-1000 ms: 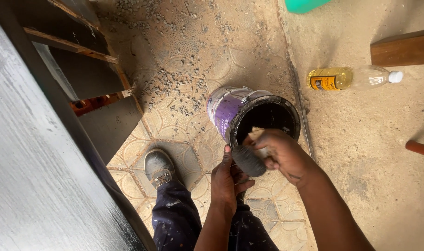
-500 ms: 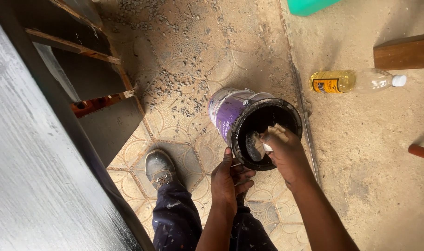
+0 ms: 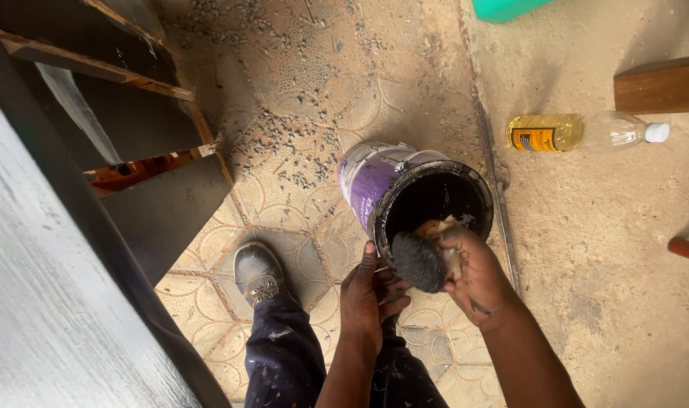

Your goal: A person is painting a wooden furniture panel with black paint using a sponge applicator.

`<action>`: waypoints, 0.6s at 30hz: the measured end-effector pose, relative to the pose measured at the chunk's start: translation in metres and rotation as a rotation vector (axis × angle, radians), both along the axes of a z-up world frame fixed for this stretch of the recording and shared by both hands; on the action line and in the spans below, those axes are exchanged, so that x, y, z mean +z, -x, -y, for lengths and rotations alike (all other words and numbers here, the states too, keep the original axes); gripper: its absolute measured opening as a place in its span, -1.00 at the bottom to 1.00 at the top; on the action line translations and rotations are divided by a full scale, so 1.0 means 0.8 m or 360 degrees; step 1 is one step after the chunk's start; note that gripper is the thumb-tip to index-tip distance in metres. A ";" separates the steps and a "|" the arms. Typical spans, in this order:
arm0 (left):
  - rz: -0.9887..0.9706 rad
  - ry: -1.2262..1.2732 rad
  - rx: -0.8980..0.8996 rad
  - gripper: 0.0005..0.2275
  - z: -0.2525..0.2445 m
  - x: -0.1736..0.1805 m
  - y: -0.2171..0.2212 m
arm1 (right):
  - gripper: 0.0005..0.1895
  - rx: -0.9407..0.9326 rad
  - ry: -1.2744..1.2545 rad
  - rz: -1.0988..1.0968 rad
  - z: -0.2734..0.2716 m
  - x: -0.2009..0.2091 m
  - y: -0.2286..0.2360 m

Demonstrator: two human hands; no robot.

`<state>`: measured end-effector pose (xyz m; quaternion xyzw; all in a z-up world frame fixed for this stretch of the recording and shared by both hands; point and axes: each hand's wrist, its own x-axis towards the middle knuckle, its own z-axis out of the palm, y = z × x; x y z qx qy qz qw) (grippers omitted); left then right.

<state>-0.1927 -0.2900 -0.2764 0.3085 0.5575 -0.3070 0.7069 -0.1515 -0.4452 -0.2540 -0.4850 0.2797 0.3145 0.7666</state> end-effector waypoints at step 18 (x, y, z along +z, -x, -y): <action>0.0056 -0.0065 0.0156 -0.69 0.010 -0.026 0.020 | -0.76 0.0368 0.0500 0.0073 -0.023 0.001 -0.005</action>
